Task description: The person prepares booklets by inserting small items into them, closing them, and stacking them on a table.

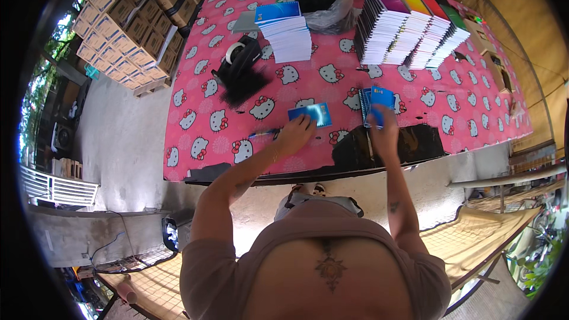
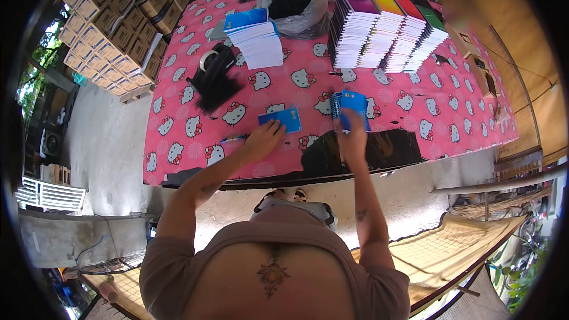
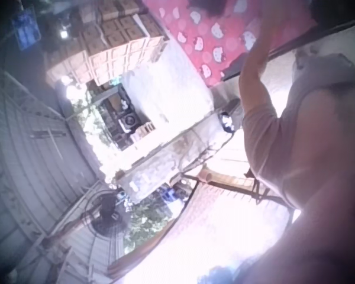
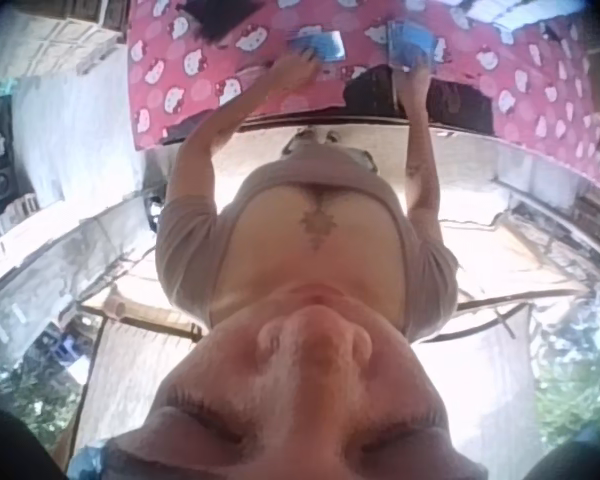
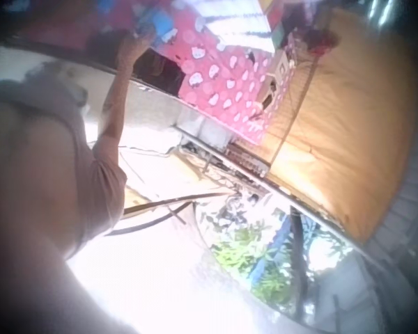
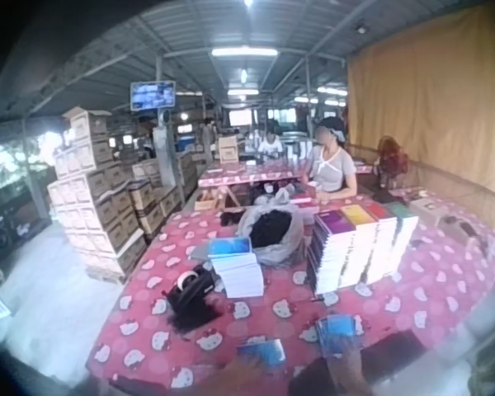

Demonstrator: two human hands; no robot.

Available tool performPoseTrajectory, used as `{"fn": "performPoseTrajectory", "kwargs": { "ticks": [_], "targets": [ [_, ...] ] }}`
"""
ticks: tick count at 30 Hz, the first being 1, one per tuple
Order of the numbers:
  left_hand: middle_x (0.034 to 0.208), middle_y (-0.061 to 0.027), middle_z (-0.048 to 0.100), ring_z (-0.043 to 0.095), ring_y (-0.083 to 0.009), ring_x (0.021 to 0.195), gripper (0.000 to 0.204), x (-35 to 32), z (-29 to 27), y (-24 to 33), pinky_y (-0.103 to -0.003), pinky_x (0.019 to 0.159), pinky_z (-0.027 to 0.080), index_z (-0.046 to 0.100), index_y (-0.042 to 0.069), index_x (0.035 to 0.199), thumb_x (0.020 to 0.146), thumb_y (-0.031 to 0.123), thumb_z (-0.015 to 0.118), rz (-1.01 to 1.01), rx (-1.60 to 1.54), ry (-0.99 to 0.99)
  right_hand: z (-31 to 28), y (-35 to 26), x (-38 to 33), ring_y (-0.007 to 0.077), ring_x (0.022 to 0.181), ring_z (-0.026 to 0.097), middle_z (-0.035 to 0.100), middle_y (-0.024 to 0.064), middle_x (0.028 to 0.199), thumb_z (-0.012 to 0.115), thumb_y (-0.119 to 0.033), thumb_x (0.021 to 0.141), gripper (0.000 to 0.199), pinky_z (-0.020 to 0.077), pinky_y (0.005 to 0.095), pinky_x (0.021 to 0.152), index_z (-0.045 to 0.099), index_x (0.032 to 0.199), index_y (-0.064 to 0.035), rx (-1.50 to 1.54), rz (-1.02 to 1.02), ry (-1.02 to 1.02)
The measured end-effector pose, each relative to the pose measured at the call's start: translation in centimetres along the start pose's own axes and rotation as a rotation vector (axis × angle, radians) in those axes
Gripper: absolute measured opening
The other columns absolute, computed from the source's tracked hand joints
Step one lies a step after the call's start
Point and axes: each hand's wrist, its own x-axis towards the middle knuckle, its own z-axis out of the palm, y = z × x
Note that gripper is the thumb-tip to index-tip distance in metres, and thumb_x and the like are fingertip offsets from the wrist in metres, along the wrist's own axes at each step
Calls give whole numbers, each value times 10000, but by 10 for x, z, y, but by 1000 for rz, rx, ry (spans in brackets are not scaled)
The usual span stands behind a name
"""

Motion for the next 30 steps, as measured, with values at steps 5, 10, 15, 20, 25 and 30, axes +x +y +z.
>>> {"fn": "performPoseTrajectory", "kwargs": {
  "ticks": [5, 10, 15, 20, 25, 30],
  "targets": [
    [1341, -177, 512, 488, -335, 1236, 513, -55, -59, 79, -618, 1033, 378, 536, 82, 1326, 889, 341, 610, 53, -200, -104, 22, -37, -86, 353, 1299, 477, 538, 153, 1344, 831, -266, 758, 673, 394, 450, 1057, 552, 1355, -133, 153, -93, -492],
    [1280, -144, 572, 557, -325, 1172, 432, -78, -67, 80, -494, 975, 478, 573, 112, 1293, 872, 177, 648, 90, -302, -49, 19, -54, -104, 326, 1312, 470, 527, 108, 1372, 852, -276, 718, 784, 343, 473, 1089, 500, 1408, -156, 51, -262, -651],
    [1137, -156, 636, 641, -356, 1009, 343, -43, -82, 60, -391, 840, 536, 604, 79, 1230, 891, 104, 652, -265, -697, -62, 50, -43, -67, 268, 1095, 638, 659, 131, 1156, 812, -134, 768, 538, 488, 355, 914, 600, 1260, -82, 469, 6, -556],
    [1124, -180, 623, 650, -374, 903, 259, -31, -75, 26, -457, 706, 537, 629, 55, 1152, 908, 143, 644, -340, -560, 316, 67, -36, -57, 206, 870, 675, 697, 118, 961, 766, -35, 796, 291, 512, 298, 767, 655, 1065, -35, 420, 137, -511],
    [1060, -159, 626, 610, -337, 1029, 243, -3, -71, -113, -411, 814, 537, 645, 42, 1083, 870, 159, 668, -683, -67, 524, 71, -38, -63, 162, 801, 634, 687, 93, 925, 767, -31, 801, 290, 498, 290, 734, 630, 1056, -42, 444, 60, -386],
    [1060, -139, 585, 608, -306, 1014, 319, -25, -25, -161, -418, 779, 544, 598, 54, 1133, 817, 71, 643, -610, 170, 117, 80, -34, -66, 118, 842, 608, 665, 59, 905, 767, -35, 803, 338, 494, 281, 745, 598, 1095, -52, 734, 303, -289]
  ]
}}
